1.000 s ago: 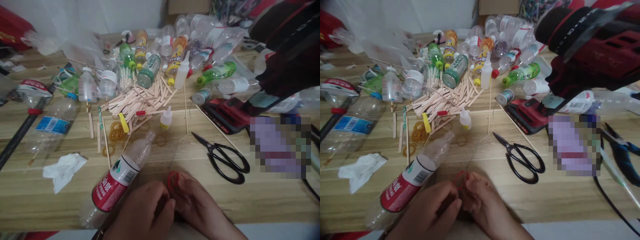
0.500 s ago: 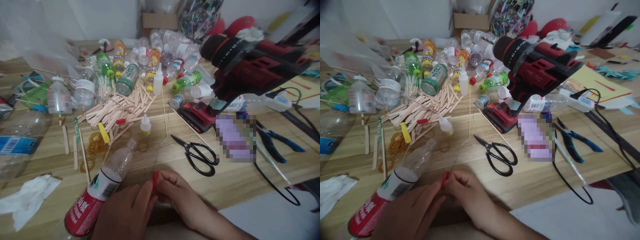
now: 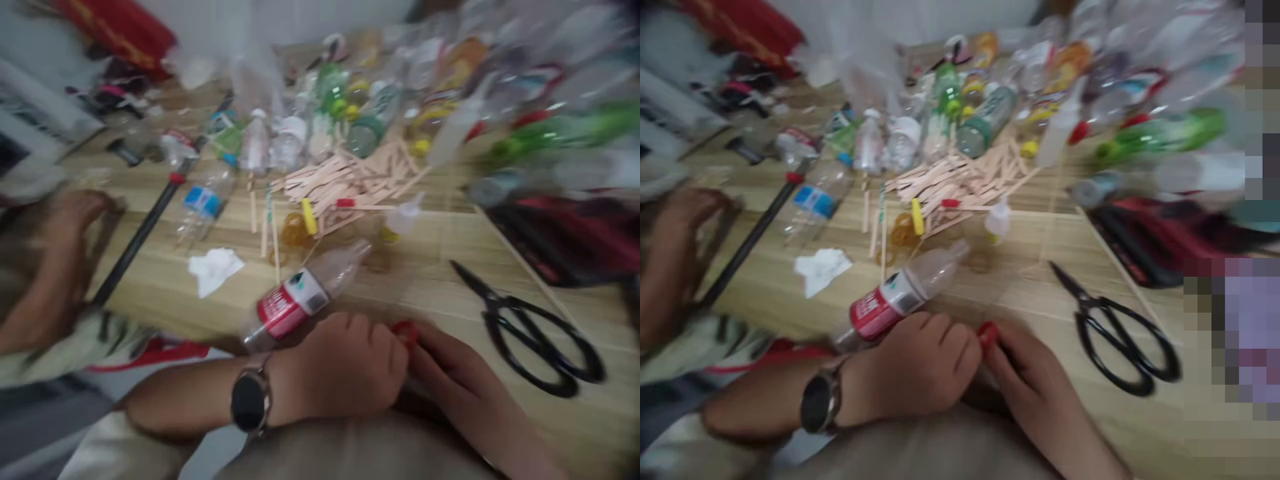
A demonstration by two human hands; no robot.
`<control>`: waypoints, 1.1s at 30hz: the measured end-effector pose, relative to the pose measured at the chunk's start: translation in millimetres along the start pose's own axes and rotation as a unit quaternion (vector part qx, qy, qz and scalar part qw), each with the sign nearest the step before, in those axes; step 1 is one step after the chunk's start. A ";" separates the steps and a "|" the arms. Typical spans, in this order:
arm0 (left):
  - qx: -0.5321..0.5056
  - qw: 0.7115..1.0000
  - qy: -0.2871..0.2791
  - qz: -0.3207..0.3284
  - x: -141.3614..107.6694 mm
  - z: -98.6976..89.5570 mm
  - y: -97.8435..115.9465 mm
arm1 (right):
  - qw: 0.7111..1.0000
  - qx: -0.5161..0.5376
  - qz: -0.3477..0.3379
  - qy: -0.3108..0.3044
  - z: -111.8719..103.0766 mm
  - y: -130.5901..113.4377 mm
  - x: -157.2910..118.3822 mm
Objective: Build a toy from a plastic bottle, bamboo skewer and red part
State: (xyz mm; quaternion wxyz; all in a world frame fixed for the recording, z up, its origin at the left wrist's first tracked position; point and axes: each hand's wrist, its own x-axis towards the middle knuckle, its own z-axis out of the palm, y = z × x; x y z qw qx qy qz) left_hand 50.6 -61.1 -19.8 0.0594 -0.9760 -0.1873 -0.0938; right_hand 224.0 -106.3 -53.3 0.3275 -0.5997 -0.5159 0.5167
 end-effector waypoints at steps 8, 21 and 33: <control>-0.057 0.998 -0.037 0.003 0.7 4.2 -2.9 | 0.971 -0.218 -0.091 -0.025 -14.7 28.8 1.8; -0.114 0.989 -0.077 -0.051 6.4 -6.5 2.2 | 0.988 -0.147 -0.028 -0.044 -23.7 31.2 -1.6; -0.628 0.717 -0.083 -0.292 -5.6 -16.7 -16.9 | 0.942 0.298 0.150 -0.035 -9.2 -29.4 -14.1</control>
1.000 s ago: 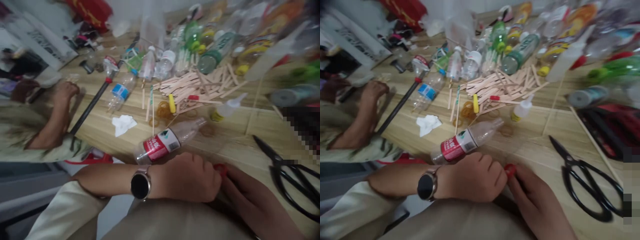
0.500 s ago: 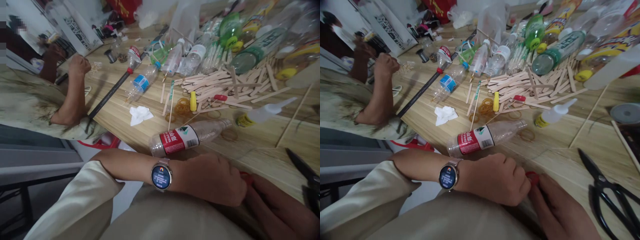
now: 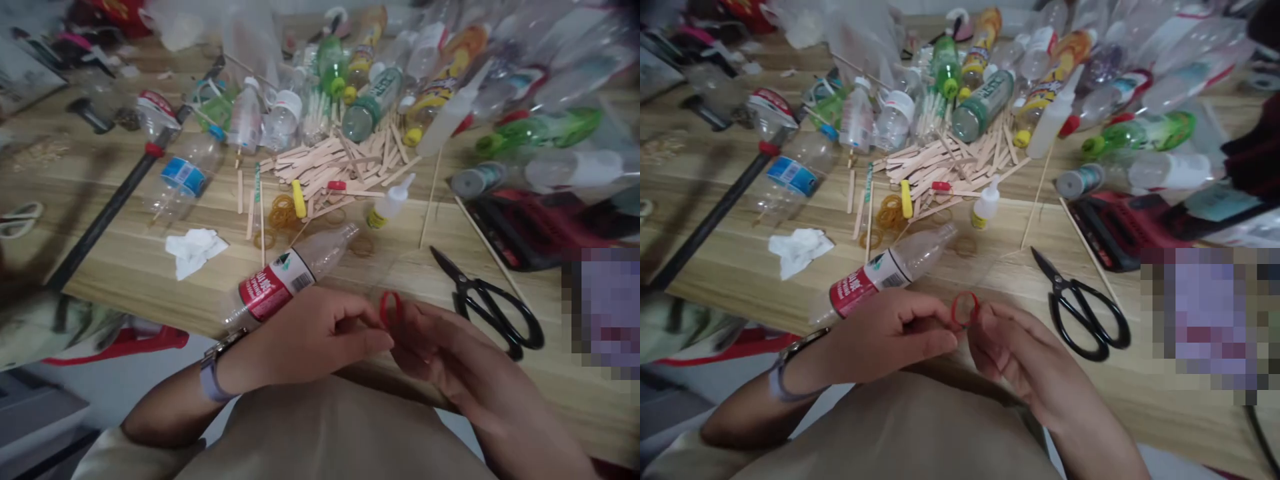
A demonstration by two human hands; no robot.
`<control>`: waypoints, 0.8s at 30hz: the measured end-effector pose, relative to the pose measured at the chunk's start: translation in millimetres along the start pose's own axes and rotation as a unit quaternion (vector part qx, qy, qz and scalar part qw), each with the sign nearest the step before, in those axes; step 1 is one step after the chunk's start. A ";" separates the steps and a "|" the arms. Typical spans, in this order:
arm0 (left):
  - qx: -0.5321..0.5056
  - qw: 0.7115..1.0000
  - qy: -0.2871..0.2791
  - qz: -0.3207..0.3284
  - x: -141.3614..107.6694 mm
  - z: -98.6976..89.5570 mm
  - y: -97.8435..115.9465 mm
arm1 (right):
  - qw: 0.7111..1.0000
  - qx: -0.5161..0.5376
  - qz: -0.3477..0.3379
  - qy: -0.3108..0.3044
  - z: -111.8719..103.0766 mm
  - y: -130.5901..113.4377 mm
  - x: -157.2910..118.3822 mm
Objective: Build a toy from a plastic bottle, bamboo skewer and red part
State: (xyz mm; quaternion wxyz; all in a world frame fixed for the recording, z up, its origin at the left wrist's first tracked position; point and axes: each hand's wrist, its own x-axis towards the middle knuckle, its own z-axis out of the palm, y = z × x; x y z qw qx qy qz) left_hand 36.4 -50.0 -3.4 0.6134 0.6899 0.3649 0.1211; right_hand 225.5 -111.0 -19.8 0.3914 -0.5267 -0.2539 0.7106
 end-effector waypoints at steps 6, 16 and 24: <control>-0.047 0.997 -0.009 -0.054 2.4 3.1 -1.6 | 0.988 0.139 0.047 -0.056 0.2 9.7 8.9; -0.102 0.993 0.023 -0.057 6.3 14.3 -4.0 | 0.947 0.296 0.073 -0.099 14.0 9.2 7.9; -0.099 0.992 0.078 -0.030 5.8 16.0 -8.2 | 0.933 0.325 0.074 -0.138 16.4 10.0 6.1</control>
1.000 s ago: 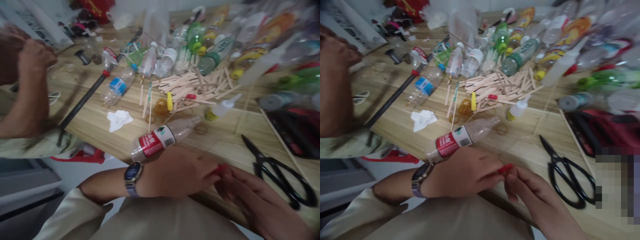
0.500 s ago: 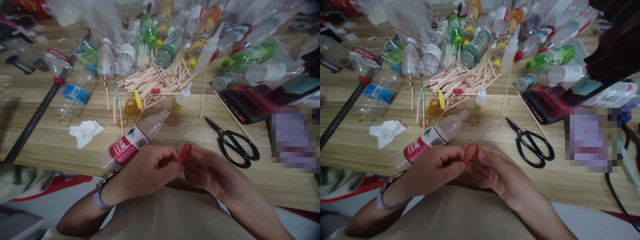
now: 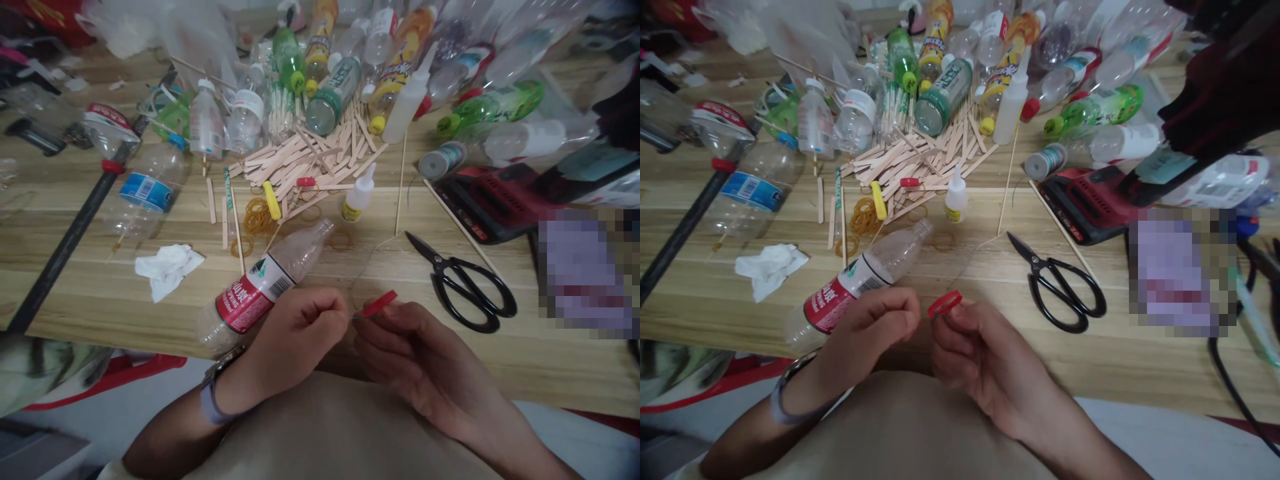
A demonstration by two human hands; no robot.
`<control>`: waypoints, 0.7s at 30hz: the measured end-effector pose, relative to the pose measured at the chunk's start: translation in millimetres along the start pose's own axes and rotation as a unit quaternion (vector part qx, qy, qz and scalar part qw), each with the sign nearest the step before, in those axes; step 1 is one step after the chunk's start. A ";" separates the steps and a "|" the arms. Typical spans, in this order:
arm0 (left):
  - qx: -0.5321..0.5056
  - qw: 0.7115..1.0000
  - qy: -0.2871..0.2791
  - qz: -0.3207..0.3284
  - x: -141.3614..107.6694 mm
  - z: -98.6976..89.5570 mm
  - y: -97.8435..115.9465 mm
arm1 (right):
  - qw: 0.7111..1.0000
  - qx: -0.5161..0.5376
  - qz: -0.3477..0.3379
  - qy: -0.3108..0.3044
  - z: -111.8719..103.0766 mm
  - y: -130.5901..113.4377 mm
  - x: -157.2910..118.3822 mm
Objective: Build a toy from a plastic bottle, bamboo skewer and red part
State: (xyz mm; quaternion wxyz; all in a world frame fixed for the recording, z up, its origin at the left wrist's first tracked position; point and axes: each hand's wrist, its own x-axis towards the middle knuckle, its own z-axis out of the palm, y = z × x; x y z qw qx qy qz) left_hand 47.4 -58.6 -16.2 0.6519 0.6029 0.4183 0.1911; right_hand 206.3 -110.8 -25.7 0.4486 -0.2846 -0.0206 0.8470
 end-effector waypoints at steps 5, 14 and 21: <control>0.053 0.999 -0.007 -0.003 -2.2 -3.0 2.9 | 0.998 0.048 0.025 0.009 -1.8 -0.5 2.7; 0.236 0.958 0.061 0.149 -9.1 -2.2 -3.9 | 0.997 0.074 0.026 -0.016 -11.2 5.4 4.7; 0.285 0.940 0.069 0.173 -6.5 -3.4 -9.1 | 0.998 0.055 0.034 -0.003 -7.8 5.3 1.7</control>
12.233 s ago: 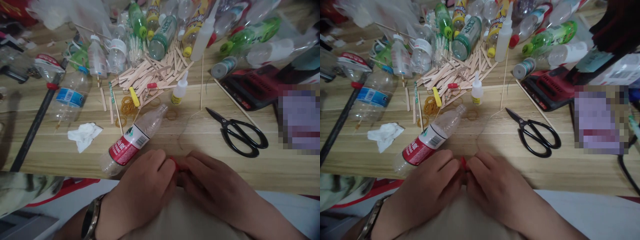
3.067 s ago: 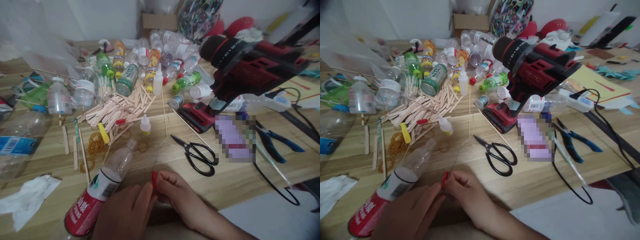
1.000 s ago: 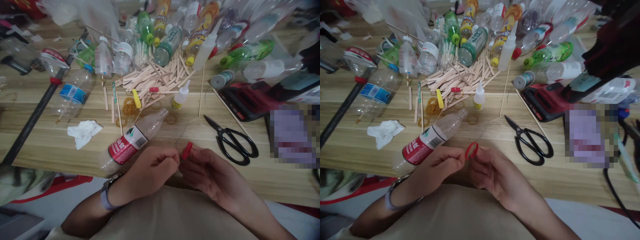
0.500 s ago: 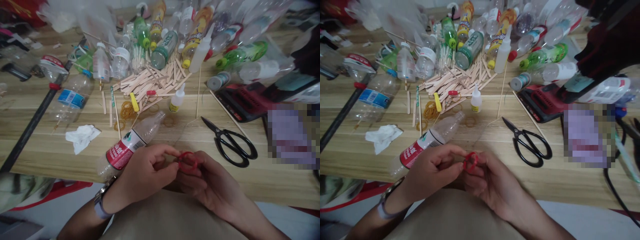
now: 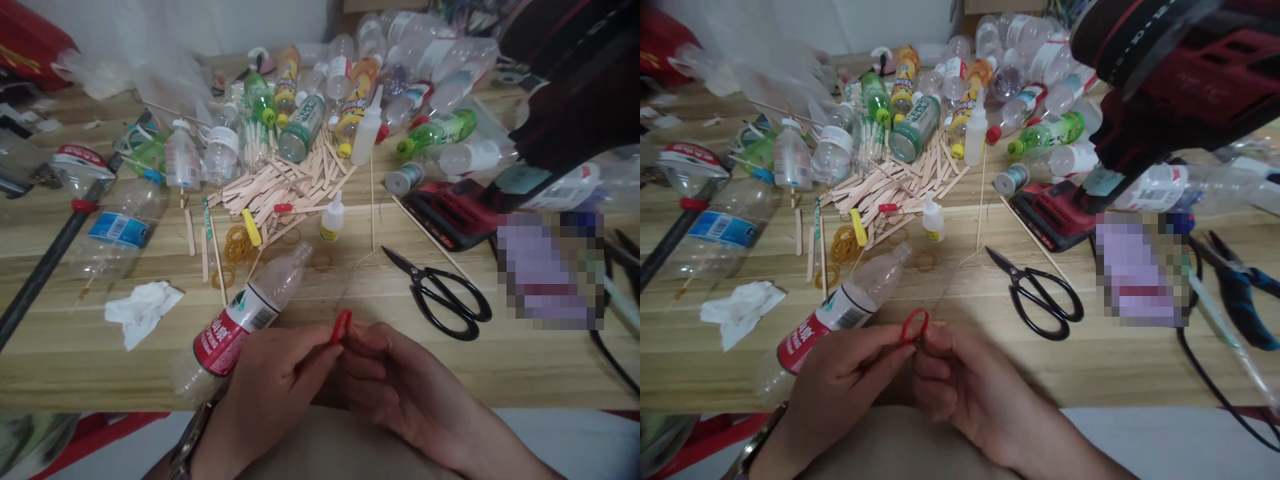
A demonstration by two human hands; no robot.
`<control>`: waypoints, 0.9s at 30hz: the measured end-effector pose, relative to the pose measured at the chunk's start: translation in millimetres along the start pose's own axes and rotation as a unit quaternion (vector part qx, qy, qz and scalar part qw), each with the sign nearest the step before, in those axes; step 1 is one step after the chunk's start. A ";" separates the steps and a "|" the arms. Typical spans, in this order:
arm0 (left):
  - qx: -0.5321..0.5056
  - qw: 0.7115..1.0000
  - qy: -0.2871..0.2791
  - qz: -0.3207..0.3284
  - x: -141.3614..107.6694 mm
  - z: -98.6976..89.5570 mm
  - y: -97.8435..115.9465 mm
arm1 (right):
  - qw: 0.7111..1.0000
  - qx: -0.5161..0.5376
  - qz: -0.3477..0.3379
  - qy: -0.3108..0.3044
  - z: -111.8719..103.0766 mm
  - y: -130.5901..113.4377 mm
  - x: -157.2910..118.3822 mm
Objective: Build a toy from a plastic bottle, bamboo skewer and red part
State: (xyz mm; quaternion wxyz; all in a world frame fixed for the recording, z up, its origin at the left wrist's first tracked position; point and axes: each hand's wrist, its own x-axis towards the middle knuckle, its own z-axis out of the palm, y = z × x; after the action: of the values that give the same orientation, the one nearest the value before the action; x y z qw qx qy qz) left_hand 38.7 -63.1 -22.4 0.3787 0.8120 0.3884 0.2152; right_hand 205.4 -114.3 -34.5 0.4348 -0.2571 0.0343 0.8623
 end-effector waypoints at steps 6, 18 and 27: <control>-0.128 0.983 0.014 -0.134 4.0 1.2 2.2 | 0.993 -0.081 -0.065 0.055 3.1 1.8 -1.5; -0.158 0.980 -0.052 -0.111 4.9 0.3 1.1 | 0.980 -0.137 -0.097 0.104 5.8 1.1 -2.9; -0.122 0.990 -0.029 -0.069 -0.9 2.7 -1.8 | 0.973 -0.160 -0.104 0.126 7.4 -0.6 -1.4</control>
State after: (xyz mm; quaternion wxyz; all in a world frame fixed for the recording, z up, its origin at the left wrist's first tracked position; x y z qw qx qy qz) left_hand 39.0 -64.3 -25.6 0.5001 0.7367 0.4034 0.2106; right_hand 203.5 -112.9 -27.3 0.4675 -0.4319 -0.0771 0.7674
